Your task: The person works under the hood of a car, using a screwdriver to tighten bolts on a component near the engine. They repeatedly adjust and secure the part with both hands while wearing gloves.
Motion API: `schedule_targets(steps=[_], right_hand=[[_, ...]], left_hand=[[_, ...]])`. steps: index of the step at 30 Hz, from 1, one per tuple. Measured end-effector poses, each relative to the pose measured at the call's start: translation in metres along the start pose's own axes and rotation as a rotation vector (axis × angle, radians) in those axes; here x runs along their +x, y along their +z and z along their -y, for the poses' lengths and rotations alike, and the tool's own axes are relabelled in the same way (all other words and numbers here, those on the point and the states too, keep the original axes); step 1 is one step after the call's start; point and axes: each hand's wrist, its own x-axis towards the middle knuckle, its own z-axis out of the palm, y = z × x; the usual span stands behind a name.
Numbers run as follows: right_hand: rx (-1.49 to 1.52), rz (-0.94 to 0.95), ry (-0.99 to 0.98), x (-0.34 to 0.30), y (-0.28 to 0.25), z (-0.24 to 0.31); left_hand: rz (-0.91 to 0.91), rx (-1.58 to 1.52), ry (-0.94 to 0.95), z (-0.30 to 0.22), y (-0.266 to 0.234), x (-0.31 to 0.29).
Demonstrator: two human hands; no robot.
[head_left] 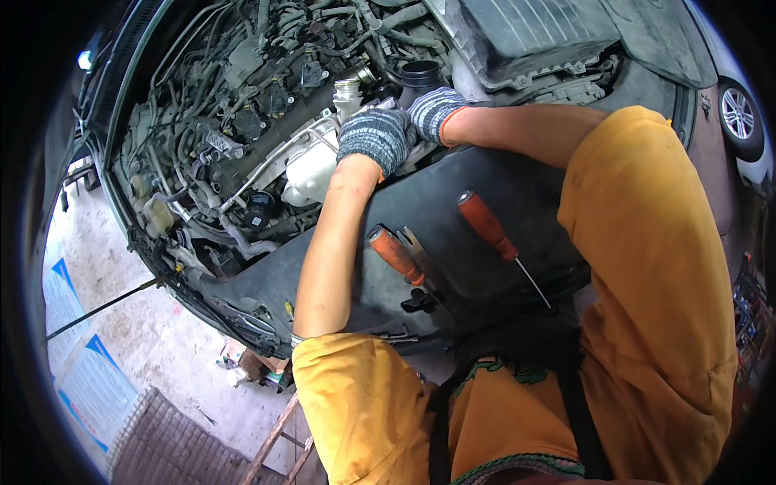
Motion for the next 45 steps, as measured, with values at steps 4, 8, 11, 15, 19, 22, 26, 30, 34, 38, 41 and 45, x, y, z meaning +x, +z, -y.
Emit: schedule_targets(steps=[4, 8, 11, 15, 19, 22, 26, 30, 34, 38, 41, 45], right_hand=[[0.116, -0.014, 0.026, -0.007, -0.002, 0.004], [0.096, 0.142, 0.098, -0.002, 0.000, 0.000], [0.178, 0.220, 0.079, -0.006, -0.007, 0.010], [0.174, 0.243, -0.051, 0.001, -0.002, 0.000], [0.174, 0.265, -0.138, 0.003, -0.004, -0.002], [0.076, 0.274, -0.165, 0.018, 0.013, -0.016], [-0.069, 0.359, -0.233, 0.011, -0.008, -0.002], [-0.079, 0.353, -0.215, 0.003, -0.016, 0.001], [-0.093, 0.302, -0.259, 0.006, -0.009, -0.003], [-0.132, 0.332, -0.302, 0.010, -0.006, -0.005], [-0.125, 0.321, -0.317, 0.009, -0.007, -0.006], [-0.115, 0.335, -0.331, 0.010, -0.012, -0.004]], left_hand=[[-0.020, 0.016, -0.021, 0.001, 0.000, 0.002], [-0.089, -0.015, 0.042, -0.004, -0.001, -0.003], [0.026, -0.003, -0.011, -0.005, 0.003, -0.009], [0.088, 0.050, 0.068, -0.001, 0.014, 0.007], [0.159, 0.051, 0.109, -0.002, 0.006, 0.013], [0.182, -0.037, 0.128, -0.004, 0.007, 0.023], [0.266, -0.188, 0.187, 0.005, 0.041, 0.028], [0.296, -0.290, 0.139, 0.013, 0.050, 0.034], [0.284, -0.319, 0.063, 0.008, 0.057, 0.035], [0.251, -0.311, 0.010, 0.003, 0.060, 0.036], [0.231, -0.303, -0.014, 0.002, 0.061, 0.033], [0.181, -0.354, 0.020, 0.010, 0.079, 0.038]])
